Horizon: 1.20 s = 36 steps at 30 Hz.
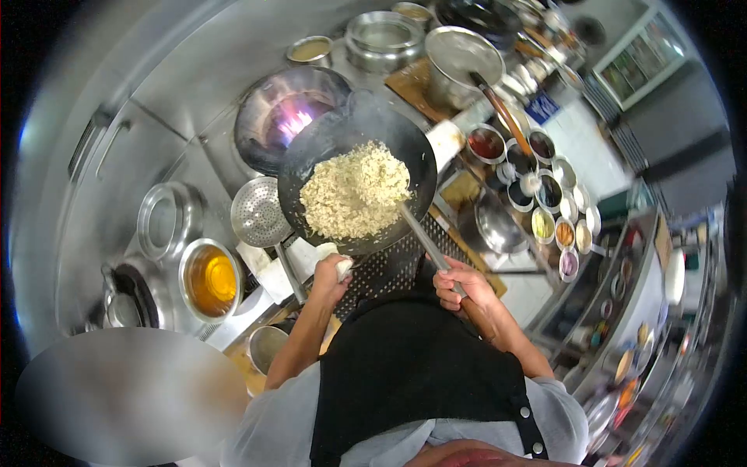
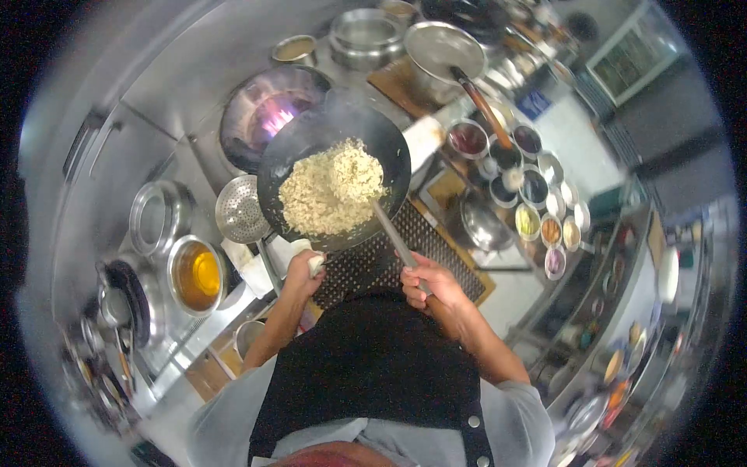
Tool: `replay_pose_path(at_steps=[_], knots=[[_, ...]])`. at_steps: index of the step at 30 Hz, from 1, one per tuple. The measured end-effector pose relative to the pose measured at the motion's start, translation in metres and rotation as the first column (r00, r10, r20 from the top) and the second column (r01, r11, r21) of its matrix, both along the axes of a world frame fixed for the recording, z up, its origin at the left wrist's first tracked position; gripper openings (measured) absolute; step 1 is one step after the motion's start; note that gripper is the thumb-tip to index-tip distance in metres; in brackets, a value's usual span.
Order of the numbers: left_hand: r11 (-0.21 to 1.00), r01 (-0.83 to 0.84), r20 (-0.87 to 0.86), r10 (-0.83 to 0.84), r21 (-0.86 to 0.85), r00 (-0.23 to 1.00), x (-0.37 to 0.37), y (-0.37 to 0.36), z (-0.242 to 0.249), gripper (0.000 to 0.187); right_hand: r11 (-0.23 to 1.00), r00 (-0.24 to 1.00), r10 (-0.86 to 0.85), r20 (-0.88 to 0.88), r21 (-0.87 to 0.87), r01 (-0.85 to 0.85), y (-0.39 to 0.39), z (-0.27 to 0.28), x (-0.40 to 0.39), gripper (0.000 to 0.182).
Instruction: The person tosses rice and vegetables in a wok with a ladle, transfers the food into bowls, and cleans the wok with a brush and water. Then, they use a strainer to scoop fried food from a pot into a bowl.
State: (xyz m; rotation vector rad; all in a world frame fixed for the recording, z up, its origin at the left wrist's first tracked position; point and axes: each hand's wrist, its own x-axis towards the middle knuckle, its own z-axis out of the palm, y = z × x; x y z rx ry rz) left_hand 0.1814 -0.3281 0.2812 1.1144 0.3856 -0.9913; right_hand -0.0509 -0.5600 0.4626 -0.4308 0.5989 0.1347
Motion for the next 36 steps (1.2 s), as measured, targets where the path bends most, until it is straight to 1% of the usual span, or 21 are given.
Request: replay_pose_path(at_steps=[1, 5, 6, 8, 10, 11, 13, 15, 16, 18, 20, 22, 23, 24, 25, 27, 29, 30, 31, 34, 36], knots=[[0.999, 0.044, 0.042, -0.045, 0.02, 0.998, -0.003, 0.016, 0.006, 0.01, 0.997, 0.998, -0.064, 0.019, 0.05, 0.063, 0.019, -0.005, -0.014, 0.048], [0.976, 0.2, 0.121, -0.209, 0.083, 0.97, -0.034, 0.047, 0.043, 0.009, 0.964, 0.967, -0.256, 0.001, 0.073, 0.256, 0.085, -0.002, -0.082, 0.047], [0.968, 0.233, 0.165, -0.245, 0.09, 0.956, -0.046, 0.05, 0.046, 0.01, 0.947, 0.95, -0.313, -0.011, 0.071, 0.313, 0.102, 0.001, -0.103, 0.047], [0.939, 0.339, 0.157, -0.344, 0.061, 0.926, -0.061, 0.055, 0.038, 0.012, 0.915, 0.916, -0.4, -0.037, 0.043, 0.401, 0.137, 0.009, -0.146, 0.046], [0.875, 0.483, 0.208, -0.478, 0.032, 0.853, -0.081, 0.053, 0.028, 0.014, 0.868, 0.868, -0.495, -0.036, -0.003, 0.496, 0.171, 0.009, -0.194, 0.048], [0.849, 0.528, 0.211, -0.514, -0.011, 0.831, -0.1, 0.045, 0.055, 0.015, 0.842, 0.841, -0.539, -0.041, -0.04, 0.538, 0.188, 0.012, -0.217, 0.05], [0.786, 0.618, 0.205, -0.602, -0.017, 0.772, -0.135, 0.036, 0.048, 0.014, 0.782, 0.78, -0.622, -0.068, -0.104, 0.614, 0.219, 0.021, -0.26, 0.053], [0.712, 0.701, 0.156, -0.69, -0.025, 0.707, -0.179, 0.023, 0.046, 0.012, 0.701, 0.691, -0.712, -0.12, -0.167, 0.693, 0.253, 0.035, -0.304, 0.058], [0.671, 0.741, 0.112, -0.737, 0.008, 0.666, -0.172, 0.014, 0.038, 0.014, 0.662, 0.649, -0.75, -0.129, -0.139, 0.737, 0.256, 0.016, -0.301, 0.051], [0.551, 0.833, 0.084, -0.829, -0.053, 0.553, -0.26, -0.001, 0.046, 0.017, 0.555, 0.541, -0.831, -0.126, -0.143, 0.819, 0.293, 0.025, -0.377, 0.05], [0.439, 0.898, 0.067, -0.895, -0.043, 0.441, -0.359, -0.016, 0.052, 0.019, 0.427, 0.414, -0.904, -0.107, -0.162, 0.89, 0.326, 0.032, -0.458, 0.05], [0.32, 0.944, 0.043, -0.945, -0.073, 0.324, -0.446, -0.015, 0.064, 0.018, 0.34, 0.329, -0.94, -0.092, -0.16, 0.926, 0.36, 0.042, -0.529, 0.05], [0.36, 0.933, 0.033, -0.932, -0.02, 0.36, -0.361, -0.015, 0.058, 0.016, 0.345, 0.337, -0.937, -0.087, -0.101, 0.933, 0.35, 0.021, -0.454, 0.051], [0.316, 0.949, 0.032, -0.948, -0.012, 0.317, -0.458, -0.014, 0.069, 0.016, 0.271, 0.263, -0.961, -0.086, -0.092, 0.958, 0.369, 0.03, -0.54, 0.051], [0.27, 0.963, 0.025, -0.962, -0.028, 0.27, -0.496, -0.014, 0.077, 0.014, 0.234, 0.227, -0.97, -0.084, -0.093, 0.968, 0.38, 0.041, -0.569, 0.056], [0.181, 0.981, 0.018, -0.983, -0.072, 0.182, -0.547, -0.017, 0.074, 0.01, 0.157, 0.147, -0.985, -0.088, -0.126, 0.98, 0.401, 0.049, -0.602, 0.056], [0.131, 0.988, 0.009, -0.991, -0.083, 0.133, -0.576, -0.014, 0.075, 0.009, 0.053, 0.038, -0.996, -0.084, -0.187, 0.981, 0.421, 0.055, -0.611, 0.058], [0.164, 0.986, 0.006, -0.986, -0.038, 0.164, -0.566, -0.011, 0.072, 0.009, 0.068, 0.055, -0.994, -0.098, -0.139, 0.988, 0.414, 0.046, -0.615, 0.06], [0.106, 0.993, -0.005, -0.994, -0.056, 0.106, -0.597, -0.011, 0.063, 0.009, 0.028, 0.013, -0.995, -0.103, -0.148, 0.989, 0.425, 0.046, -0.645, 0.06], [0.087, 0.993, 0.005, -0.996, -0.079, 0.088, -0.681, -0.003, 0.058, 0.011, -0.088, -0.109, -0.99, -0.095, -0.2, 0.976, 0.45, 0.052, -0.719, 0.059], [0.063, 0.998, 0.006, -0.998, -0.026, 0.063, -0.716, 0.004, 0.063, 0.012, -0.137, -0.166, -0.981, -0.102, -0.243, 0.96, 0.468, 0.048, -0.752, 0.058]])
